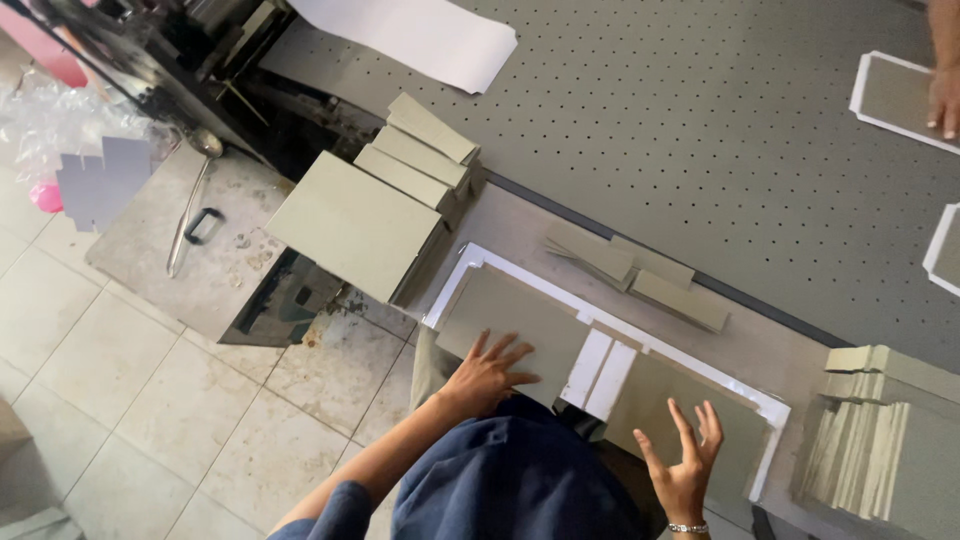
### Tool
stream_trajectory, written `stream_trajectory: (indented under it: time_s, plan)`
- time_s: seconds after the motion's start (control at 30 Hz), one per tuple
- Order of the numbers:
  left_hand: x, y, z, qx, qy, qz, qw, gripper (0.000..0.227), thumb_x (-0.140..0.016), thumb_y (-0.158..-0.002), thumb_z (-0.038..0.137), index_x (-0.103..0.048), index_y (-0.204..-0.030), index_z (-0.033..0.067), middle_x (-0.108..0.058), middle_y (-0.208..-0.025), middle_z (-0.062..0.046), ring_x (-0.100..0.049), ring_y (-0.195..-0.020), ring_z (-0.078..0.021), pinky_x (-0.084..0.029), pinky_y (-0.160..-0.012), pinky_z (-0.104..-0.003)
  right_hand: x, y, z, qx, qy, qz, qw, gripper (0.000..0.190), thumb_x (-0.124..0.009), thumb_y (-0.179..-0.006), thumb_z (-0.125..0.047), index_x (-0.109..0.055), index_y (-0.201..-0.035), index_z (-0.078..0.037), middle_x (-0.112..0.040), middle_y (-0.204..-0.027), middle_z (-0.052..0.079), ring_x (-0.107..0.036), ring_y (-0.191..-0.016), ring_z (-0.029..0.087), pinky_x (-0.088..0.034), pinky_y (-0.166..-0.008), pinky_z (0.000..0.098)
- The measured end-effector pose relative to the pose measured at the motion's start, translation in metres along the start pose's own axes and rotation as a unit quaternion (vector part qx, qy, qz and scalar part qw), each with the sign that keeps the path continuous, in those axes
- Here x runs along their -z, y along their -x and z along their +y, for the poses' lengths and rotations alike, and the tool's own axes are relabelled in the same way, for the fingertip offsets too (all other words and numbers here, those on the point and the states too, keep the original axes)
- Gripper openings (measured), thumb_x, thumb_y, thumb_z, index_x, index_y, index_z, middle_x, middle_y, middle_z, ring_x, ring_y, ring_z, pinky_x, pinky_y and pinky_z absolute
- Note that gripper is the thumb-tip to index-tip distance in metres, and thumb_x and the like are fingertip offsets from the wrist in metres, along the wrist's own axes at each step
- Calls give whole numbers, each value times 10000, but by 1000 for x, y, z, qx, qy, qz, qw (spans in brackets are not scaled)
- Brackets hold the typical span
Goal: The person assembles books by placing a stack of pages onto a white board, covering them with a red cover sheet, and pressing down to secure the assembly. The person then moves the completed book aside and repeats the process with new materials.
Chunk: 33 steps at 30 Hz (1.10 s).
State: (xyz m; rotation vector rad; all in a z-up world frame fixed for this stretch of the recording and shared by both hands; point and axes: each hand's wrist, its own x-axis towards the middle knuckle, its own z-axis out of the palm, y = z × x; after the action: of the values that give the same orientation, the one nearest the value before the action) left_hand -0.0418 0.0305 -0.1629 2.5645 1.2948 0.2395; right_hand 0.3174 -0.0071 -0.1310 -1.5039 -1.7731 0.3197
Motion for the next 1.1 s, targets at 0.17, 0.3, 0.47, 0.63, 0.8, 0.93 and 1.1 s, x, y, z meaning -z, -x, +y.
stream_trajectory:
  time_s: [0.17,0.3,0.47,0.63,0.8,0.93,1.1]
  plan:
    - [37,-62,-31,19,81,97,992,372,-676,-888,489,-722,-1143,222,-525,-1420,-123,-394,-1434,-367,-237,-1171,-653,-35,-63,-6,74,42,33,996,361,-757,-929,-183,-710,-1273,-86,-529,-1411,186,-593,-1233,350,-490,-1107,499]
    - [54,-141,-97,23,-14,118,993,521,-804,-817,315,-680,-1310,196,-478,-1464,-148,-478,-1395,-405,-412,-1138,-628,-70,-133,11,9,162,17,987,456,-769,-912,-242,-680,-1358,-211,-572,-1336,128,-641,-1169,356,-505,-955,532]
    - [-12,-216,-223,81,-101,-26,991,648,-834,-827,259,-608,-1434,229,-617,-1382,-48,-608,-1336,-285,-484,-1142,-447,-117,-195,52,-54,287,-199,936,750,-875,-720,-394,-624,-1427,-391,-577,-1379,0,-601,-1273,277,-516,-994,488]
    - [41,-207,-219,129,-51,-97,986,343,-693,-883,211,-713,-1225,216,-737,-1181,-12,-753,-1036,-310,-614,-898,-475,-144,-211,48,-63,318,-232,917,472,-850,-752,-323,-755,-1214,-349,-632,-1266,-51,-619,-1228,232,-518,-1005,439]
    - [63,-200,-214,113,-38,-113,986,380,-832,-800,307,-762,-1165,228,-691,-1331,43,-751,-1028,-326,-629,-911,-461,-141,-215,25,-77,299,-231,923,425,-861,-767,-383,-776,-1182,-347,-638,-1265,-23,-602,-1238,250,-511,-1012,417]
    - [74,-190,-227,99,-40,-71,992,472,-838,-821,214,-705,-1273,171,-595,-1445,38,-741,-1041,-356,-646,-926,-461,-127,-199,-19,-68,277,-169,943,478,-841,-805,-335,-733,-1269,-295,-578,-1355,-17,-593,-1245,238,-491,-1036,430]
    - [112,-116,-168,118,26,27,992,505,-765,-875,459,-592,-1291,231,-681,-1302,-19,-755,-920,-395,-642,-822,-523,-101,-136,-137,-119,138,-129,975,567,-783,-874,-236,-618,-1403,-115,-557,-1353,106,-654,-1196,350,-572,-975,446]
